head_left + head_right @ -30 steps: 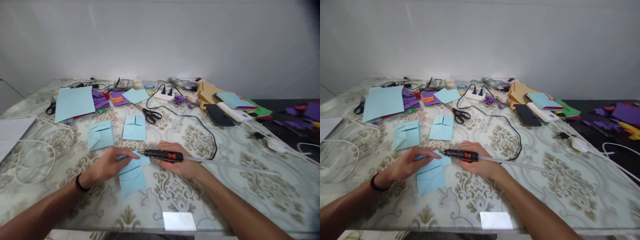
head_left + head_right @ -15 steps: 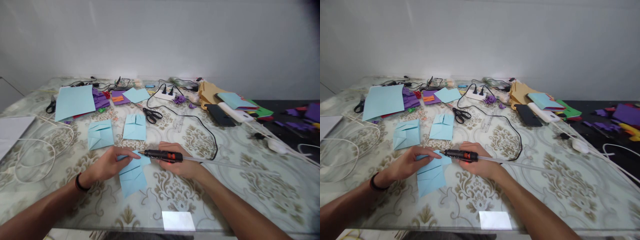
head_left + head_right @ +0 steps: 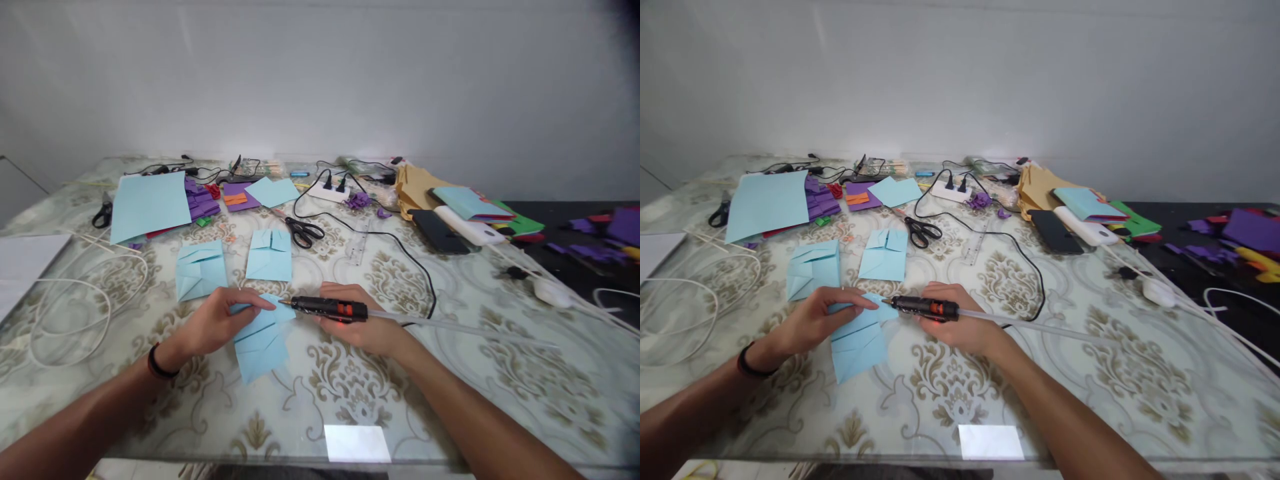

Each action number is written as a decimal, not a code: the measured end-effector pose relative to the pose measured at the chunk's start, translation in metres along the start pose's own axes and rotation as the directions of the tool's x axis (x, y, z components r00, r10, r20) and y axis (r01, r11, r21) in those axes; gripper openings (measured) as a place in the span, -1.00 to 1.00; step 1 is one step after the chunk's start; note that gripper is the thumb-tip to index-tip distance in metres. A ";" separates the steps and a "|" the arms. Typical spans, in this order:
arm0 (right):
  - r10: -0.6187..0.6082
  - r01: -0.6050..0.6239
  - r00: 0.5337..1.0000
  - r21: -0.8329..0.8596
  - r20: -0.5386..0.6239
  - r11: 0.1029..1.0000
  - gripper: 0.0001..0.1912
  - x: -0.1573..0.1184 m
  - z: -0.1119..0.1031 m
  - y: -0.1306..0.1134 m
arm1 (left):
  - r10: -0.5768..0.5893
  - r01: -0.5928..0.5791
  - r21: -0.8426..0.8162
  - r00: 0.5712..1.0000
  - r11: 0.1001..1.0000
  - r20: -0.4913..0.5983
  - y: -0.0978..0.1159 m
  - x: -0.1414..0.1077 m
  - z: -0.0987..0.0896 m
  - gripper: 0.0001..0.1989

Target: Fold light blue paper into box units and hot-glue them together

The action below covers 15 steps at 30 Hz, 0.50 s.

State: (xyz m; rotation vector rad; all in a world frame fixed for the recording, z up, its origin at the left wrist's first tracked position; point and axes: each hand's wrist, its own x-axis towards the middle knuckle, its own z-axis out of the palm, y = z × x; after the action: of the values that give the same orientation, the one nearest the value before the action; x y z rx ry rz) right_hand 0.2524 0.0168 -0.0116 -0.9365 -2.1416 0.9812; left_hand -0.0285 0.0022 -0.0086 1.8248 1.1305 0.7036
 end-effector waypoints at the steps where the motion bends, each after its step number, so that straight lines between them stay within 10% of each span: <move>1: -0.001 0.001 1.000 0.001 -0.002 1.000 -0.71 0.000 -0.001 0.000 | -0.001 0.001 0.003 1.000 1.000 -0.002 0.000 0.000 0.000 -0.74; 15: 0.084 -0.084 0.996 -0.022 -0.027 0.996 -0.69 -0.002 -0.009 0.002 | 0.050 -0.050 0.006 0.999 0.999 -0.017 -0.009 0.003 -0.008 -0.74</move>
State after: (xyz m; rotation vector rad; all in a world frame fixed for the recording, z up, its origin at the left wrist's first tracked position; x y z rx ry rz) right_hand 0.2606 0.0197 -0.0087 -1.0525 -2.1114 0.9815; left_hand -0.0368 0.0098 -0.0124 1.8606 1.1025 0.7461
